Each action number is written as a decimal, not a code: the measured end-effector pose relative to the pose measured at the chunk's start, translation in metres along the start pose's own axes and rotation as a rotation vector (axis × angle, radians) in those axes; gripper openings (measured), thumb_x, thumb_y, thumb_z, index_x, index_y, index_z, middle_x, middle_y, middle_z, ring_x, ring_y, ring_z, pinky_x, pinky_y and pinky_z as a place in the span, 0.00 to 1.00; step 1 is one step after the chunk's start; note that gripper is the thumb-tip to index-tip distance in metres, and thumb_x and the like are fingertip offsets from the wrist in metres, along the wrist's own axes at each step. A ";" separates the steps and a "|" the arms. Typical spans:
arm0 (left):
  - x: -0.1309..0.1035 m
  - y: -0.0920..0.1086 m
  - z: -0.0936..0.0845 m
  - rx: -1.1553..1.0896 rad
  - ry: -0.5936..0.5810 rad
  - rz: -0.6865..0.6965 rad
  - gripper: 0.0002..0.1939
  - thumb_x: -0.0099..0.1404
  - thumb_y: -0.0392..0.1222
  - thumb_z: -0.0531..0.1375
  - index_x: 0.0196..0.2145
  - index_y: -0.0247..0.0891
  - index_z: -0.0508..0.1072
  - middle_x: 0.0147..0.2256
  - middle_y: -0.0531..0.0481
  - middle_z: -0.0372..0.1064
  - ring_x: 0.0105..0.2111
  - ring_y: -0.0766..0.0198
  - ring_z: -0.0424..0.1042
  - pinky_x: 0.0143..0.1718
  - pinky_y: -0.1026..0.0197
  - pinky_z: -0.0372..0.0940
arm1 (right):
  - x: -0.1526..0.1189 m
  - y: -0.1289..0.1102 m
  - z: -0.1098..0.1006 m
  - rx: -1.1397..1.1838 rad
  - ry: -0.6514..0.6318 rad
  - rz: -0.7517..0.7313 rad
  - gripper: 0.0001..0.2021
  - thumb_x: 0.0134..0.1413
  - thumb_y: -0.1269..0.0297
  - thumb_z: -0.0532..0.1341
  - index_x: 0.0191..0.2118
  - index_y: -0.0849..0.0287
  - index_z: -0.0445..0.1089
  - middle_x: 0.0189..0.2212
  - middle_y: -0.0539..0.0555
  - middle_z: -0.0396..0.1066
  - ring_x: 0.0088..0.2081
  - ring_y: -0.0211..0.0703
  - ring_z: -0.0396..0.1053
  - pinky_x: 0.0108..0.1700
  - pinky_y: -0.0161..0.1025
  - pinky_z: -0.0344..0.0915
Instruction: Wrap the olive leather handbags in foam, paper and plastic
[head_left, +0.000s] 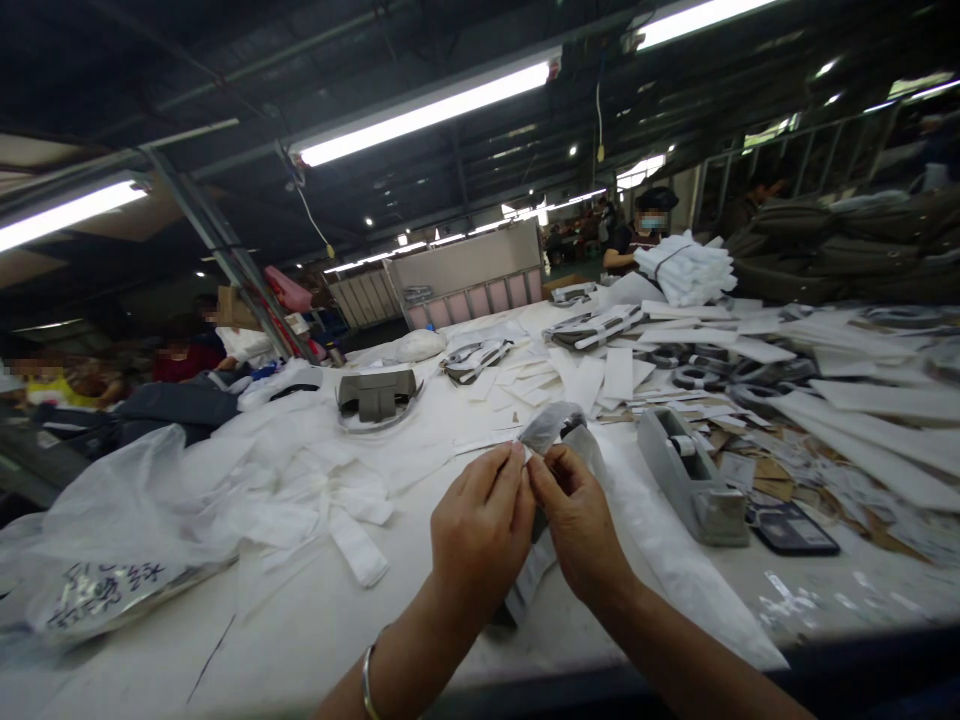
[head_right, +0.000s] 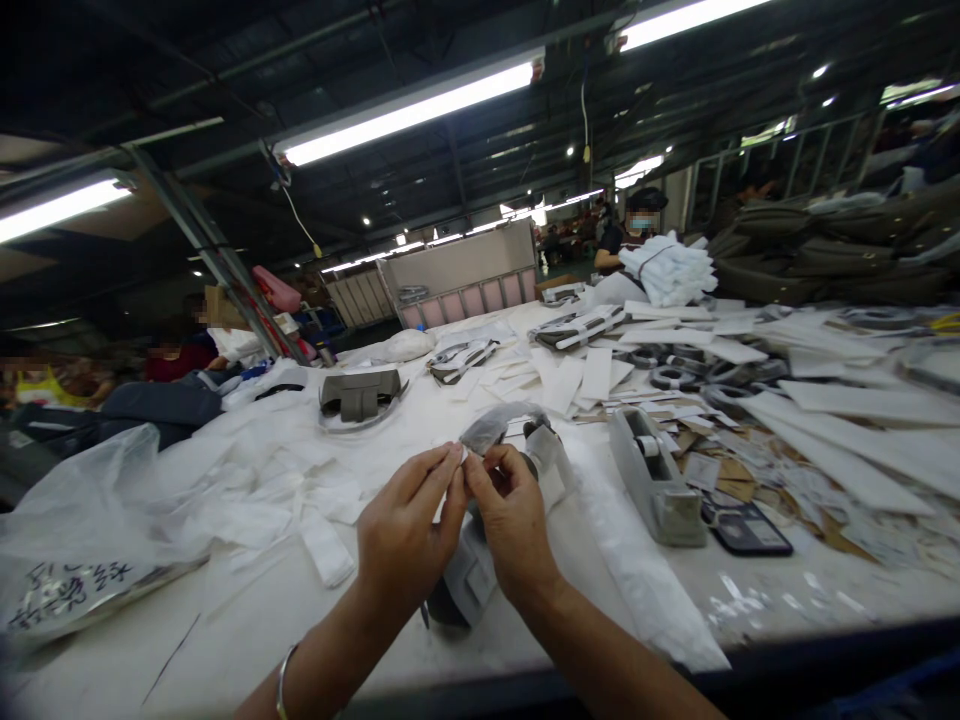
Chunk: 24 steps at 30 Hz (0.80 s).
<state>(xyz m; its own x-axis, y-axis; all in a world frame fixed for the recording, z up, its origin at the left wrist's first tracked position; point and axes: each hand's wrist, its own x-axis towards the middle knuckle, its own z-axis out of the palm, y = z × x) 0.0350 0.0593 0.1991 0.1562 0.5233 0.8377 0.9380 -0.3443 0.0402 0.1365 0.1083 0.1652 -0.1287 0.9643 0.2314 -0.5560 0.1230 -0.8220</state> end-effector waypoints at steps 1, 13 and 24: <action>-0.002 0.001 0.002 0.028 -0.004 0.005 0.19 0.67 0.34 0.57 0.55 0.39 0.72 0.48 0.41 0.74 0.48 0.55 0.74 0.51 0.56 0.70 | 0.000 0.000 -0.001 -0.005 0.002 -0.004 0.14 0.52 0.53 0.68 0.31 0.56 0.66 0.29 0.47 0.65 0.34 0.38 0.64 0.39 0.35 0.64; -0.005 0.002 0.000 -0.122 -0.052 -0.071 0.21 0.67 0.35 0.58 0.57 0.43 0.71 0.55 0.44 0.70 0.53 0.52 0.71 0.55 0.53 0.66 | 0.000 -0.004 -0.011 0.009 -0.077 0.066 0.13 0.53 0.52 0.68 0.33 0.57 0.73 0.32 0.51 0.72 0.35 0.42 0.68 0.40 0.39 0.68; 0.012 -0.020 0.000 -0.776 -0.288 -0.680 0.16 0.62 0.47 0.65 0.46 0.40 0.73 0.42 0.49 0.75 0.41 0.61 0.74 0.43 0.62 0.68 | 0.006 -0.022 -0.013 -0.212 -0.157 0.015 0.13 0.53 0.53 0.67 0.27 0.57 0.75 0.23 0.48 0.69 0.25 0.37 0.64 0.31 0.37 0.63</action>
<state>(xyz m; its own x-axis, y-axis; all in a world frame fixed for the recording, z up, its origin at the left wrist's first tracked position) 0.0181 0.0726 0.2086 -0.1631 0.9214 0.3528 0.4180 -0.2593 0.8706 0.1589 0.1145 0.1781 -0.2710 0.9201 0.2827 -0.3706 0.1713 -0.9129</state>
